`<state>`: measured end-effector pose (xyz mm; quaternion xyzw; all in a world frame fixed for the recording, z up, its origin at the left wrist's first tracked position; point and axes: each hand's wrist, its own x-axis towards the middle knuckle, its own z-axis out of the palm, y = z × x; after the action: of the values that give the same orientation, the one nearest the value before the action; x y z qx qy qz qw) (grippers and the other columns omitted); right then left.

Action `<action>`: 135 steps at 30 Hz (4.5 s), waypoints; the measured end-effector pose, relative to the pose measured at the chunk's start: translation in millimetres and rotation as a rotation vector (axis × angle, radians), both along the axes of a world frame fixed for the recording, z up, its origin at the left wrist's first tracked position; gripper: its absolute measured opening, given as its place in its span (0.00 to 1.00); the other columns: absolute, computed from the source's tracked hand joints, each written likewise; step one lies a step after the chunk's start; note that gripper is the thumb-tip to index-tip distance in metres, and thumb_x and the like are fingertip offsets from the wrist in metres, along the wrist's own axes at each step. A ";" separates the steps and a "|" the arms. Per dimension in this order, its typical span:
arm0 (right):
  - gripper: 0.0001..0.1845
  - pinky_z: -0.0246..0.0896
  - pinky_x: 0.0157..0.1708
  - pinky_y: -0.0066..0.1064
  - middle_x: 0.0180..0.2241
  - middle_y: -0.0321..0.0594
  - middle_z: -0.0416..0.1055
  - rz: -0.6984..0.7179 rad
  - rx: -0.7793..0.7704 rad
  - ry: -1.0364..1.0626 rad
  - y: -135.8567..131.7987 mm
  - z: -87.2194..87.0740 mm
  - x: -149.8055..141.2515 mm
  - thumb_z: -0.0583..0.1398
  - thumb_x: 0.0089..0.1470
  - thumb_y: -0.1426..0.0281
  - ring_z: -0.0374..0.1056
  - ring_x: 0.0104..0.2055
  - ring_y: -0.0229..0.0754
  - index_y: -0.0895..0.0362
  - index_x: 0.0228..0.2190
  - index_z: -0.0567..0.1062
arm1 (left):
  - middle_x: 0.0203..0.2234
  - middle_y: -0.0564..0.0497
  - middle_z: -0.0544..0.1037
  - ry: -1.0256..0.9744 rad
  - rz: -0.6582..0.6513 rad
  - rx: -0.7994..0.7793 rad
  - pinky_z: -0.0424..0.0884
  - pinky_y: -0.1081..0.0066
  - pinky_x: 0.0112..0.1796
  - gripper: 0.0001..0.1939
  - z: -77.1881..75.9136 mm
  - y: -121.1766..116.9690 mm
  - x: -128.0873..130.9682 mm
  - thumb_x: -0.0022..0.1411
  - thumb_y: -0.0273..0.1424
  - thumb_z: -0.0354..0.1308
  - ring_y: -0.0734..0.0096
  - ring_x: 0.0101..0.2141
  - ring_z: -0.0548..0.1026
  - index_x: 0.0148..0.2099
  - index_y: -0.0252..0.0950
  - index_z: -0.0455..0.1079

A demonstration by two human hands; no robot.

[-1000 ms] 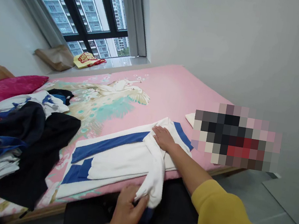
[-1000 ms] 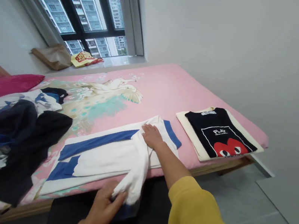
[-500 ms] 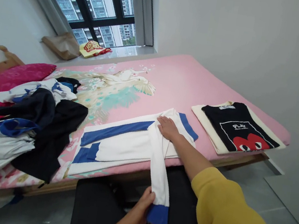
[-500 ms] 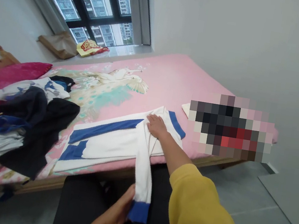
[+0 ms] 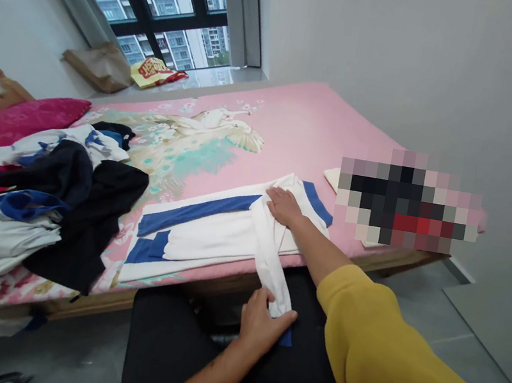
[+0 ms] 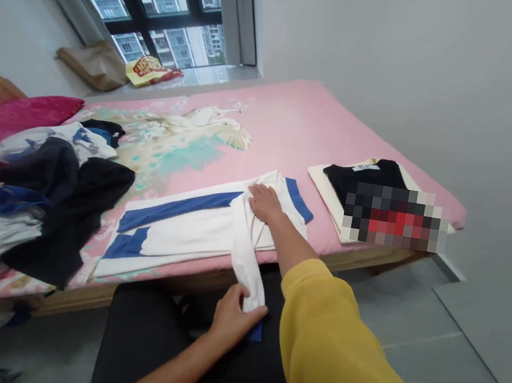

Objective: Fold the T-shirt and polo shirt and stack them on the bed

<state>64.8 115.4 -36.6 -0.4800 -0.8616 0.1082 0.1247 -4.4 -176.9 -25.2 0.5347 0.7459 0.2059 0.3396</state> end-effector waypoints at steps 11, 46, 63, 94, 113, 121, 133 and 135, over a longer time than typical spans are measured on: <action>0.28 0.30 0.64 0.43 0.65 0.38 0.47 0.006 0.013 0.028 -0.2 -3.1 -0.6 0.41 0.62 0.61 0.39 0.67 0.43 0.54 0.62 0.54 | 0.31 0.45 0.77 -0.985 0.413 -0.041 0.67 0.65 0.38 0.16 64.1 -26.4 -37.3 0.51 0.40 0.59 0.61 0.34 0.73 0.36 0.33 0.74; 0.26 0.67 0.23 0.28 0.26 0.40 0.70 -0.391 -0.543 1.191 -164.9 40.2 63.0 0.54 0.52 0.47 0.67 0.27 0.38 0.58 0.32 0.73 | 0.18 0.54 0.69 -1.500 0.541 -0.136 0.60 0.75 0.24 0.14 28.1 -17.3 -30.2 0.34 0.17 0.51 0.77 0.20 0.65 0.28 0.30 0.69; 0.20 0.67 0.30 0.31 0.28 0.36 0.71 -0.569 -0.860 1.397 -282.2 7.1 54.2 0.61 0.46 0.51 0.68 0.30 0.39 0.54 0.31 0.70 | 0.34 0.44 0.79 -1.306 0.482 -0.112 0.69 0.71 0.31 0.20 12.8 -21.4 -35.4 0.54 0.38 0.62 0.68 0.30 0.76 0.46 0.30 0.70; 0.18 0.48 0.23 0.25 0.18 0.29 0.61 -0.650 -0.459 1.258 -195.7 4.8 25.5 0.59 0.42 0.55 0.52 0.23 0.33 0.57 0.22 0.67 | 0.28 0.49 0.79 -1.286 0.520 0.085 0.69 0.74 0.33 0.14 5.8 9.3 -47.3 0.46 0.30 0.66 0.70 0.29 0.75 0.36 0.32 0.71; 0.19 0.53 0.23 0.26 0.17 0.32 0.63 -0.593 -0.503 1.021 -168.2 19.8 34.3 0.57 0.43 0.54 0.58 0.23 0.36 0.59 0.25 0.71 | 0.39 0.40 0.79 -1.268 0.561 0.033 0.71 0.68 0.42 0.14 -3.2 17.1 -50.6 0.57 0.32 0.60 0.63 0.39 0.77 0.44 0.30 0.70; 0.20 0.58 0.20 0.26 0.20 0.34 0.67 -0.535 -0.697 1.051 -183.1 18.1 32.6 0.59 0.44 0.52 0.60 0.20 0.35 0.58 0.27 0.69 | 0.40 0.40 0.79 -1.141 0.341 -0.084 0.69 0.65 0.46 0.28 -16.2 11.0 -54.6 0.48 0.38 0.68 0.57 0.42 0.76 0.49 0.28 0.71; 0.24 0.68 0.29 0.31 0.33 0.45 0.75 -0.139 -1.350 1.180 -274.4 12.7 55.9 0.64 0.48 0.59 0.72 0.32 0.41 0.61 0.44 0.71 | 0.38 0.39 0.79 -1.191 0.286 -0.071 0.69 0.68 0.40 0.28 4.7 -27.1 -51.1 0.48 0.40 0.67 0.62 0.36 0.77 0.48 0.28 0.71; 0.23 0.68 0.27 0.30 0.32 0.43 0.75 -0.173 -1.334 1.208 -281.5 18.9 55.8 0.63 0.48 0.60 0.71 0.30 0.40 0.60 0.43 0.70 | 0.38 0.40 0.79 -1.197 0.289 -0.060 0.69 0.68 0.40 0.27 3.7 -32.2 -51.6 0.49 0.40 0.67 0.63 0.36 0.77 0.49 0.29 0.70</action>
<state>120.6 -166.1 -17.8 -0.3773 -0.3685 0.8091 0.2591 -55.9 -209.1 -21.5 0.2099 0.4963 0.4931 0.6830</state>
